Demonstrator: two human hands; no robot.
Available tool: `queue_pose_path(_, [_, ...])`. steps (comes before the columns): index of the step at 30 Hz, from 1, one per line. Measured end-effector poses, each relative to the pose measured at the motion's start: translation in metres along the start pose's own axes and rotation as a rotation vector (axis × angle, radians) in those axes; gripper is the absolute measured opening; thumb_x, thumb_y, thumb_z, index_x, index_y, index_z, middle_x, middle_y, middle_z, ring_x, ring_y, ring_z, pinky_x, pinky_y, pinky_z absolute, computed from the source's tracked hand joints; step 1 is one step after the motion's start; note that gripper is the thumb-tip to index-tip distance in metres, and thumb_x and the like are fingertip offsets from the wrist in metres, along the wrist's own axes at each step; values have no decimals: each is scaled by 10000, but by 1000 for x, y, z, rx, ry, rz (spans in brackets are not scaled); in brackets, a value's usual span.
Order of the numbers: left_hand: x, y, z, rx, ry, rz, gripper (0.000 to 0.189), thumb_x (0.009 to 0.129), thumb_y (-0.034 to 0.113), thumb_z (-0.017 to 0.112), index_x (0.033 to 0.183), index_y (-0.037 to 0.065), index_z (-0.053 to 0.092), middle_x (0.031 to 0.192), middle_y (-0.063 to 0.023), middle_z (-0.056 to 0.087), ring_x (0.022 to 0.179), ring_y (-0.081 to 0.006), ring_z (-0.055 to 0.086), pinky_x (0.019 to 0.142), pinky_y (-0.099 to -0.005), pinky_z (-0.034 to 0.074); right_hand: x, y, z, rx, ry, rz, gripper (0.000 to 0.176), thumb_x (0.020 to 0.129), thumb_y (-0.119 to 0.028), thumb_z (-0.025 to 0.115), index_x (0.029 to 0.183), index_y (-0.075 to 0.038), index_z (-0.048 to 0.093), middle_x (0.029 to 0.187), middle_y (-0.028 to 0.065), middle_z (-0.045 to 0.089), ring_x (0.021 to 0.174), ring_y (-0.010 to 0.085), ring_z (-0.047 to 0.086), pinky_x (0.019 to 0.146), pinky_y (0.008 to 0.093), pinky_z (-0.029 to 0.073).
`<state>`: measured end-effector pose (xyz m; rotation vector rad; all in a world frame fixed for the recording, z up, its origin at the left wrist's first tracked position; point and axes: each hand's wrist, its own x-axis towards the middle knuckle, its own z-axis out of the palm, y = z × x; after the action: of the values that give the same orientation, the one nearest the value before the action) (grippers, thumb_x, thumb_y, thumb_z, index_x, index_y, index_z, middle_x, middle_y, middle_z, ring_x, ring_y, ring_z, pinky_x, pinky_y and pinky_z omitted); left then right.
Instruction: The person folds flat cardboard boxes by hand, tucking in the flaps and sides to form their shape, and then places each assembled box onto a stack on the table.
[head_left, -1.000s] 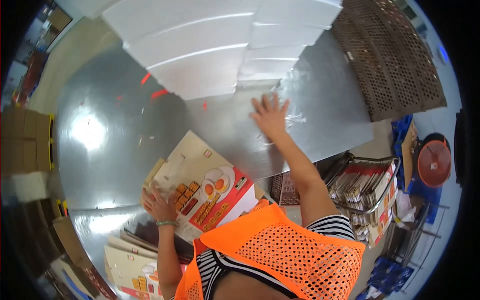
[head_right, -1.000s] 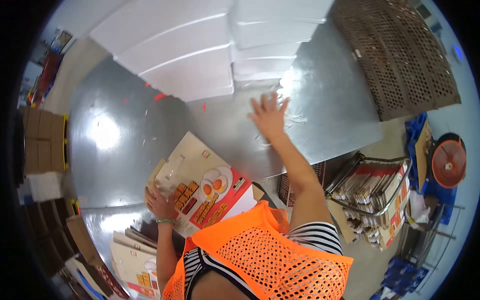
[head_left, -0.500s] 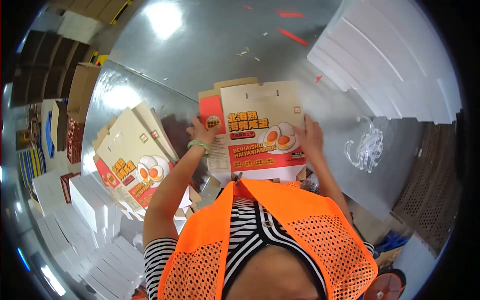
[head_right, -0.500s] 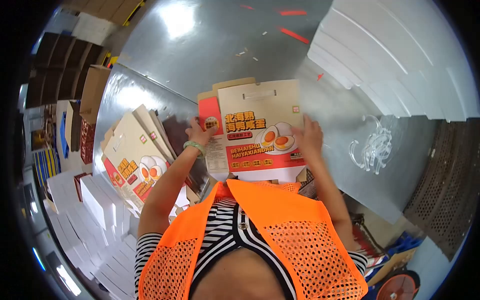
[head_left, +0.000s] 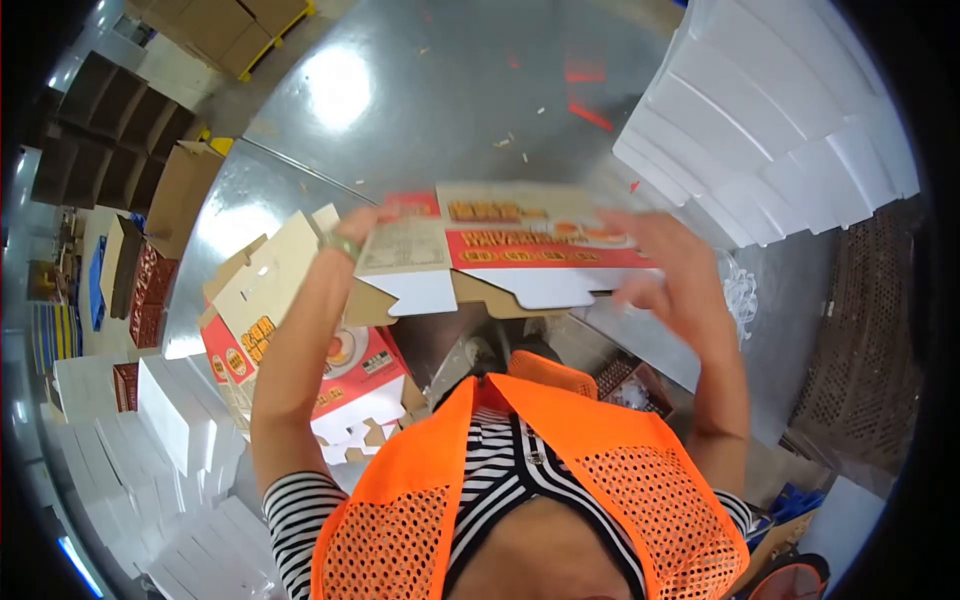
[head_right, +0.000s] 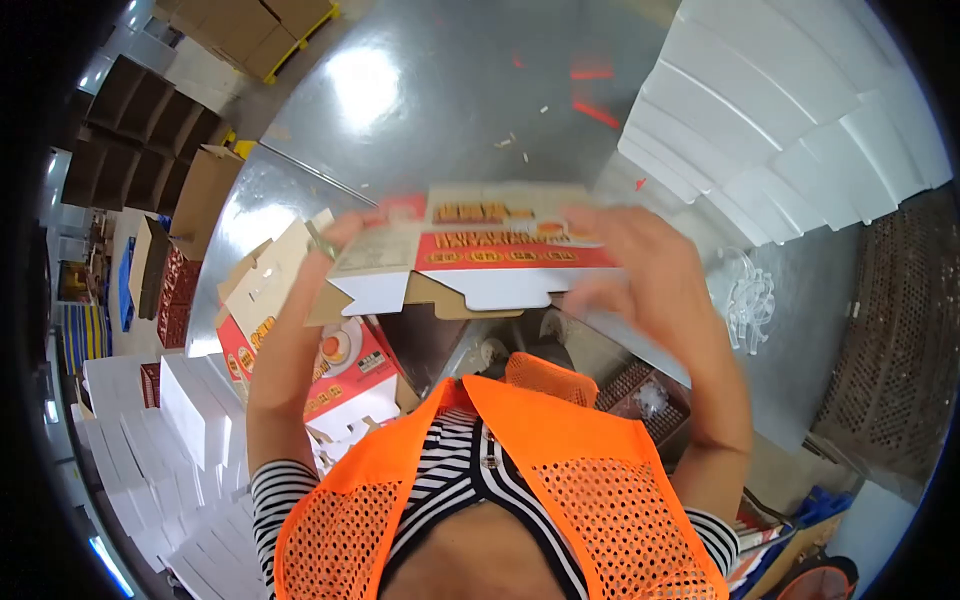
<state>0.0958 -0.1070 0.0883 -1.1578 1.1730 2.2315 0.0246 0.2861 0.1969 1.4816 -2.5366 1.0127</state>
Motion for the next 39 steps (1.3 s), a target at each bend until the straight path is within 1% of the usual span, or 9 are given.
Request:
queue_pose_path(3, [-2,-39,-18,149,124,58,248,1024,201,491,1091,13,637,699,-19,559,483,-49,447,318,-126,302,11,-43,3,-291,121,-236,472,771,-165,738,1235,-122,666,1077,89,650,910,310,650,855,424,520])
queue_pose_path(7, [2,-84,-18,-587,-262,-154,242,1036,140,451,1153,17,624,835,-103,667,643,-140,650,409,-183,468,65,12,37,-303,367,-469,488,726,-71,729,1203,-158,676,1006,50,619,865,279,598,823,411,494])
queue_pose_path(12, [-81,-76,20,204,112,12,342,1039,133,476,1351,28,565,1109,-151,710,855,-250,720,527,-287,562,153,27,52,-29,192,-625,448,780,-37,690,1213,-148,664,1031,58,624,922,279,578,838,404,475])
queue_pose_path(14, [-110,-41,23,1168,266,376,402,1006,108,510,1404,54,540,1190,-171,694,969,-282,716,685,-366,597,182,34,62,82,116,-716,419,806,-15,682,1206,-135,661,1161,90,631,1031,292,585,877,414,478])
queue_pose_path(16, [-118,-18,21,1273,529,1256,440,958,82,557,1398,84,552,1283,-202,648,1119,-322,671,914,-396,553,199,39,70,51,130,-822,450,788,-14,707,1218,-130,645,1246,112,603,1084,305,582,927,428,477])
queue_pose_path(18, [-117,11,43,1141,221,1642,489,921,82,590,1408,110,556,1388,-193,581,1248,-348,588,1063,-416,457,205,45,84,33,167,-910,484,771,-13,733,1230,-125,629,1330,134,576,1137,318,579,978,443,476])
queue_pose_path(27, [-93,16,64,1880,210,1816,510,800,60,721,1291,89,586,1481,-208,496,1380,-366,478,1167,-490,362,189,63,88,299,234,-853,594,713,-146,838,1235,-106,558,1333,148,537,1212,373,556,1050,493,477])
queue_pose_path(33, [-72,46,71,1425,-113,1955,565,706,168,763,1250,172,609,1505,-160,479,1352,-341,498,1113,-503,418,187,48,76,295,78,-856,536,687,-220,860,1139,-112,593,1203,91,593,1141,313,599,949,453,501])
queue_pose_path(39, [-117,54,64,2033,139,1882,439,758,358,713,1161,191,670,1290,-88,593,1240,-271,558,1087,-500,419,196,36,34,-15,-123,-904,266,739,-234,795,906,-129,616,907,13,612,919,247,581,849,417,441])
